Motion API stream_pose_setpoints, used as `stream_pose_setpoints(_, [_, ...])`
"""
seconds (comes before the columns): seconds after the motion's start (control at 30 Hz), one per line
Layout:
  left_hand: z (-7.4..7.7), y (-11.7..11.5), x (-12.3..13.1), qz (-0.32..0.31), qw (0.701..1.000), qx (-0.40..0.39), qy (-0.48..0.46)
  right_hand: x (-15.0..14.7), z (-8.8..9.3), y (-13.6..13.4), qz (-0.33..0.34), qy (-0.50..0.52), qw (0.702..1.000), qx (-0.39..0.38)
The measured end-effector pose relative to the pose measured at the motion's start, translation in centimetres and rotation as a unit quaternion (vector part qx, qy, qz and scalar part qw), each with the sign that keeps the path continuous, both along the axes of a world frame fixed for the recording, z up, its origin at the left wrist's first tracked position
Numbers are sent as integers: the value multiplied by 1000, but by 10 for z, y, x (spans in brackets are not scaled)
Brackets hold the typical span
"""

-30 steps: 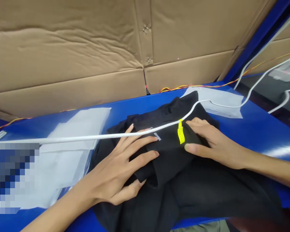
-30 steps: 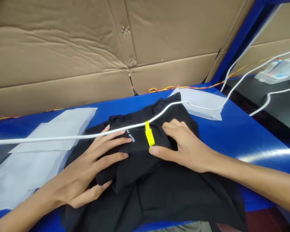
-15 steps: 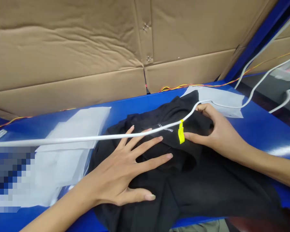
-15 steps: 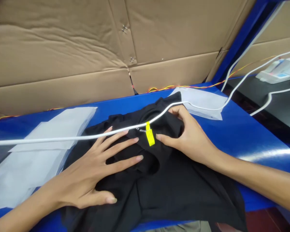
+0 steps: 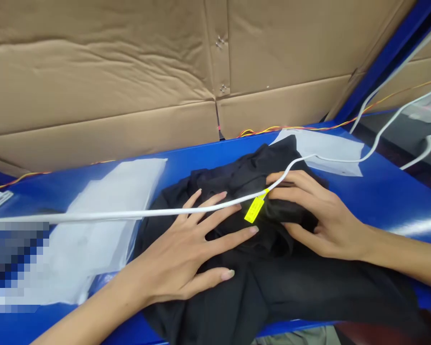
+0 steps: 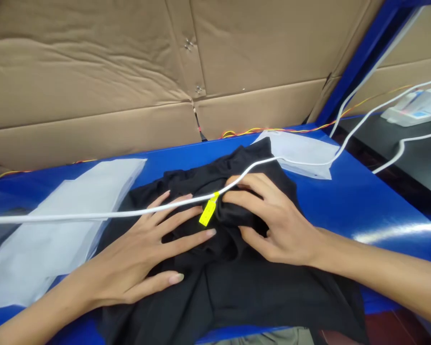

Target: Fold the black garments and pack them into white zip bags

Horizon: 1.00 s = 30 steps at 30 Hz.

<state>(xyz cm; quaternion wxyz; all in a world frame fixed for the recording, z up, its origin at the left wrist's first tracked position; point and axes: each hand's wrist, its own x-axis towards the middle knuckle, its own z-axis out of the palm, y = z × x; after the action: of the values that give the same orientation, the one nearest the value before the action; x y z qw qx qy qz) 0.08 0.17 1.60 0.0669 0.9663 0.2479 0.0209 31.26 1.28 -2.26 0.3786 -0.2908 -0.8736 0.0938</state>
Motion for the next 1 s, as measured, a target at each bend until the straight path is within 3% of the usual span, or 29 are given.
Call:
stream_pose_setpoints(0.33, [-2,-4,3,15,998,57,-33,1,2,-5,69,-71,995,17])
stream_pose_setpoints(0.53, [3,-4,8,34,999,-4,-34,1,-1,-9,87,-35,995,13])
stream_pose_setpoints(0.73, [-4,-9,10,57,997,7,-53,-4,6,-12,108,-127,985,42])
stream_pose_setpoints(1.0, [-5,-9,13,54,996,41,-64,-3,0,-10,53,-100,992,47])
